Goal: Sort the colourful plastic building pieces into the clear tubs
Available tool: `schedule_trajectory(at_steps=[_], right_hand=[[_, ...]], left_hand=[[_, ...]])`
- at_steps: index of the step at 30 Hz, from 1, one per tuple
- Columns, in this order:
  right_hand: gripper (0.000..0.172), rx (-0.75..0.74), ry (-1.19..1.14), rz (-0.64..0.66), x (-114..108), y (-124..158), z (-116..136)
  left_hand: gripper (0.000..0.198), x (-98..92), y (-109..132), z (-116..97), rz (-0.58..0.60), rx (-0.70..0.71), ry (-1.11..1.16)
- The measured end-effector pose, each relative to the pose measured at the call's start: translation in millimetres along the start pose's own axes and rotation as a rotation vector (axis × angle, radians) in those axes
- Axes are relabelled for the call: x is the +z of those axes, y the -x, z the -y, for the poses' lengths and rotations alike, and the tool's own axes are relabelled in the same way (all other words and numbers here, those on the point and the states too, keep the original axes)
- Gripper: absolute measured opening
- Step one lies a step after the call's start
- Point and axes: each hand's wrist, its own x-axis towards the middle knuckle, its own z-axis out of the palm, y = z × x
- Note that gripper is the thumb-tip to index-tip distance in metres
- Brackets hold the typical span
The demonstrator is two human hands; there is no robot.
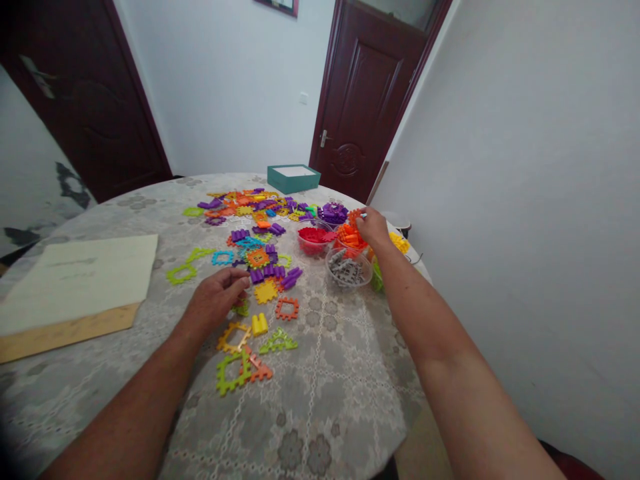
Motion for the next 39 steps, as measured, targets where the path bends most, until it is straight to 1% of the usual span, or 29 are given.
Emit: schedule_trajectory(at_steps=[3,7,11,14,18,21,23,24,25,27,29,31,33,36,39], right_hand=[[0.040,0.039,0.028,0.031,5.2,-4.1,0.0],[0.034,0.098,0.125,0.098,11.1,-4.4,1.1],[0.034,0.138,0.175,0.116,8.9,-1.4,3.4],[0.036,0.145,0.184,0.110,1.9,3.2,6.0],[0.035,0.059,0.166,0.059,-10.1,17.8,15.4],[0.034,-0.059,0.079,-0.023,-20.9,43.7,32.3],[0.034,-0.167,-0.032,-0.036,-27.5,70.8,48.5],[0.033,-0.221,-0.093,0.000,-29.5,86.8,57.4],[0.031,-0.264,-0.148,0.063,-30.2,103.8,66.3],[0.027,-0.349,-0.225,0.248,-26.3,137.5,83.0],[0.024,-0.437,-0.250,0.399,-15.6,165.8,96.3],[0.025,-0.484,-0.238,0.492,-1.6,184.6,106.1],[0.028,-0.493,-0.202,0.533,11.4,192.9,113.8],[0.033,-0.491,-0.150,0.534,22.0,188.8,125.9],[0.037,-0.466,-0.130,0.516,21.8,173.5,138.4]], left_hand=[[0.033,-0.2,0.5,-0.3,0.006,0.011,-0.027],[0.032,0.2,2.5,-4.5,0.011,0.021,-0.038],[0.032,0.0,2.8,-7.1,-0.006,0.024,-0.025],[0.034,-2.0,0.6,-4.6,-0.052,0.002,-0.031],[0.033,-6.5,-3.6,1.5,-0.156,-0.013,-0.017],[0.030,-11.5,-7.8,7.0,-0.256,-0.030,0.024],[0.030,-16.3,-11.5,12.1,-0.342,-0.047,0.050],[0.031,-19.1,-13.4,15.0,-0.389,-0.057,0.052],[0.033,-22.0,-15.2,17.9,-0.437,-0.063,0.044],[0.035,-27.3,-17.8,22.8,-0.514,-0.063,0.002],[0.034,-30.6,-18.8,25.2,-0.543,-0.051,-0.065],[0.033,-31.0,-18.1,25.0,-0.527,-0.039,-0.137],[0.031,-28.9,-16.5,23.4,-0.476,-0.024,-0.208],[0.031,-23.3,-13.4,20.7,-0.378,0.002,-0.312],[0.031,-18.7,-10.3,18.4,-0.301,0.027,-0.388]])
